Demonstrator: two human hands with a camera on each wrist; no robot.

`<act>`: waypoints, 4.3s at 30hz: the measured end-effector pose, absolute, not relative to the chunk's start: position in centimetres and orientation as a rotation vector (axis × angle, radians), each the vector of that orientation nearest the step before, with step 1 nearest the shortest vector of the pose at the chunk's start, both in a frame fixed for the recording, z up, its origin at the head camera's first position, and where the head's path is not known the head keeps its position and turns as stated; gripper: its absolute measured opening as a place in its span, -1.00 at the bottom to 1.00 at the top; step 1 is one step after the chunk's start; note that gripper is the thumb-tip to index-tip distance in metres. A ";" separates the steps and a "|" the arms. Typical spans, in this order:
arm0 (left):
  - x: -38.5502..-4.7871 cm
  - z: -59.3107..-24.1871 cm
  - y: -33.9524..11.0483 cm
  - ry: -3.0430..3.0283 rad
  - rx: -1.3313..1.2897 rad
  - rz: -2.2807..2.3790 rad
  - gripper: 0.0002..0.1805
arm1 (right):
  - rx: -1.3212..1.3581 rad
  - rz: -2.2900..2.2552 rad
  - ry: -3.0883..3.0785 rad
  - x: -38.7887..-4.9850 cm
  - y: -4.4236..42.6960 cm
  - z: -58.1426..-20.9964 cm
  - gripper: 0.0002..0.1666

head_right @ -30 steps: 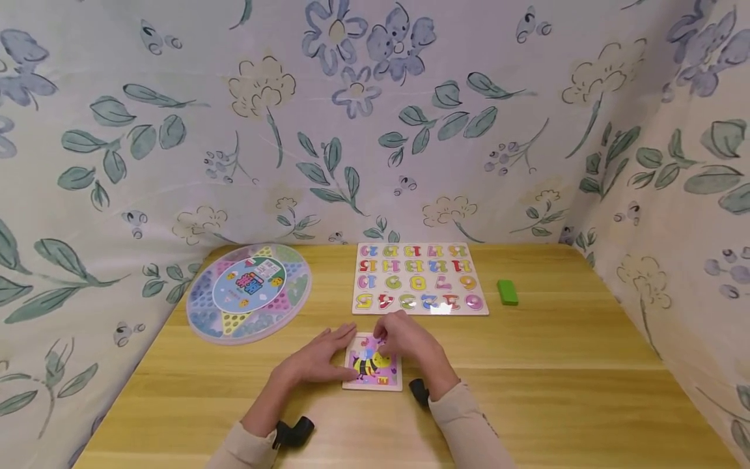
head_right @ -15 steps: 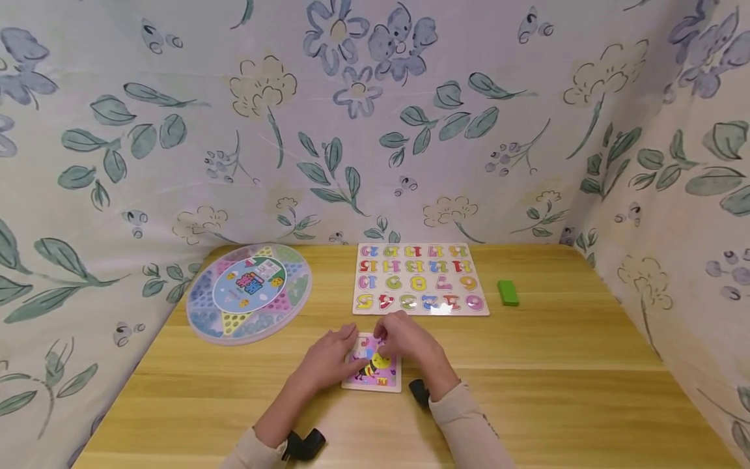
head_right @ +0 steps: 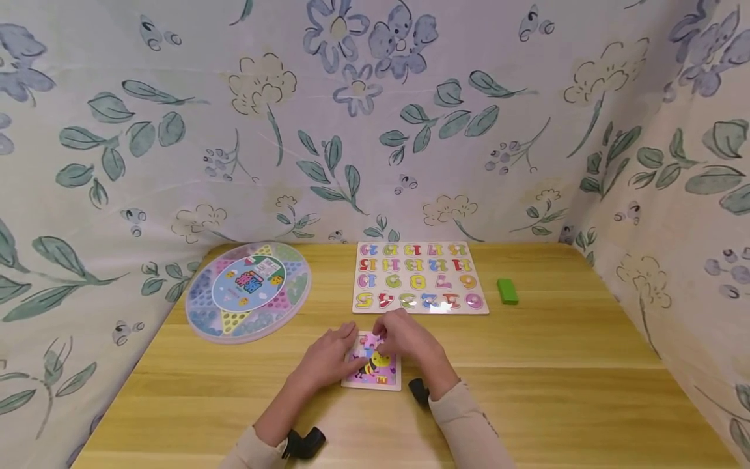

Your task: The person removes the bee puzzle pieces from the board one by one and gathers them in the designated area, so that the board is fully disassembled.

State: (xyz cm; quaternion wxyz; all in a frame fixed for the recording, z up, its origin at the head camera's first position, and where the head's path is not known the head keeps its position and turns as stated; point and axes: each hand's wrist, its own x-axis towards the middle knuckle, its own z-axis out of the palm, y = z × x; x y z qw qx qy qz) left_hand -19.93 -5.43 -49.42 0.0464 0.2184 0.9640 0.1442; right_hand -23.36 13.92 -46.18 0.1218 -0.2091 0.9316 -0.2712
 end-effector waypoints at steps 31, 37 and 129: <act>-20.3 -49.5 -7.5 2.700 0.789 0.608 0.35 | -0.498 -0.861 2.807 -23.0 23.6 -45.6 -0.74; -20.1 -49.2 -7.7 2.687 0.775 0.618 0.35 | -0.397 -0.905 2.720 -23.0 24.6 -46.1 -0.75; -20.6 -49.7 -7.9 2.656 0.740 0.696 0.31 | -0.499 -0.717 2.751 -23.5 15.7 -45.8 -0.81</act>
